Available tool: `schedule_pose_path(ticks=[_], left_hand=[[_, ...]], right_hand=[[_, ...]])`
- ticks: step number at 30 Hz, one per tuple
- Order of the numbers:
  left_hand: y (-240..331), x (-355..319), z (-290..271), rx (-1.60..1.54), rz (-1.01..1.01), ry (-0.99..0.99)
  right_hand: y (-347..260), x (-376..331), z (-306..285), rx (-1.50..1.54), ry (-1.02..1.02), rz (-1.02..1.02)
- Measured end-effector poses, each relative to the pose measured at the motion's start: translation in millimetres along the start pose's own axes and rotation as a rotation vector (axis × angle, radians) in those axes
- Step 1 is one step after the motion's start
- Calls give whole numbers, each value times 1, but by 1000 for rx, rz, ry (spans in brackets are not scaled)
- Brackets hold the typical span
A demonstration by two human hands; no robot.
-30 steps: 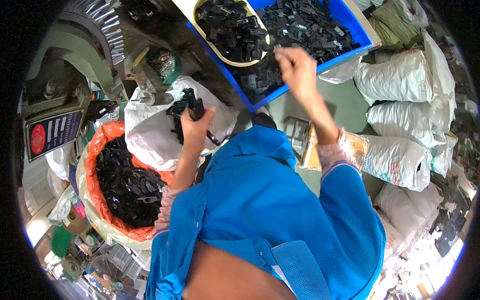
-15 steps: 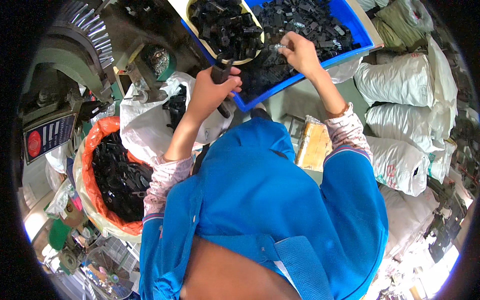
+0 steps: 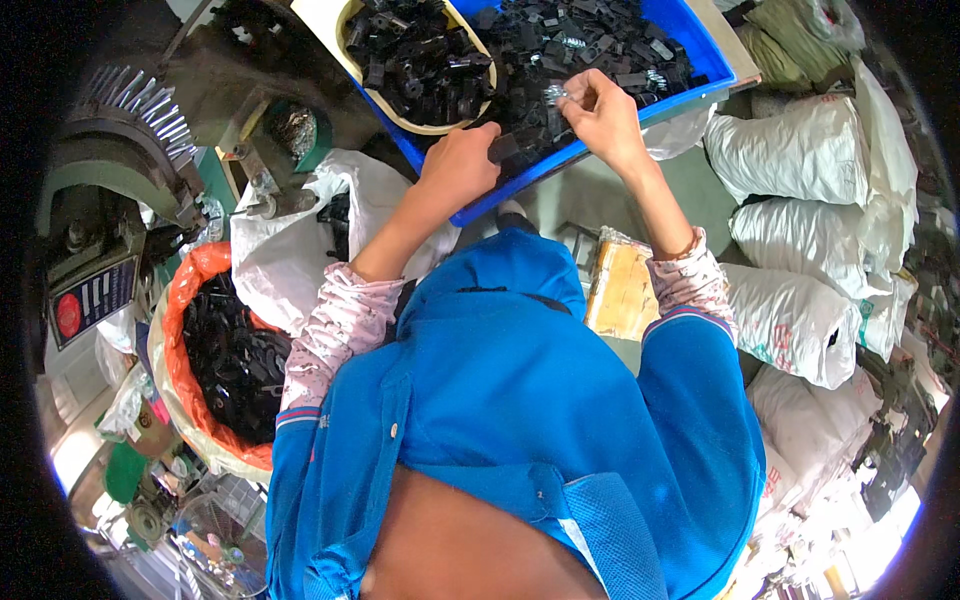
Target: The person picks small black plastic parts from a blue bin and a yellow scoop, then places them into a white sack. The person repeats this process, handling parts one at a time and occasionally refilling the scoop from a large sack.
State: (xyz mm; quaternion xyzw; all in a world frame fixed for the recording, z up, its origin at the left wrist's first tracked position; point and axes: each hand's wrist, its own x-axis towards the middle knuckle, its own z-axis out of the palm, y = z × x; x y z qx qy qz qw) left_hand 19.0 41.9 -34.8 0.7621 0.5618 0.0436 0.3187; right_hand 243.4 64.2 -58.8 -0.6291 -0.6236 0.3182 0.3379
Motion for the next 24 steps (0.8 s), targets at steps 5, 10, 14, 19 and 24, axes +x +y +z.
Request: schedule_pose_path(ticks=[5,10,14,19,24], left_hand=[[-16,-7,-5,-157,72,108],[-29,-12,-8,-187,77,84],[-31,-17,-6,-155,138,126],[-28,-35,-15,-687,25,337],[-44,-59,-34,-1372,-57,165]], right_hand=[[14,0,6,372,-208,102],[0,-5,15,484,-249,177],[0,-6,14,90,-162,-4],[-33,-12,3,514,-213,-1],[-76,-36,11,712,-379,81]])
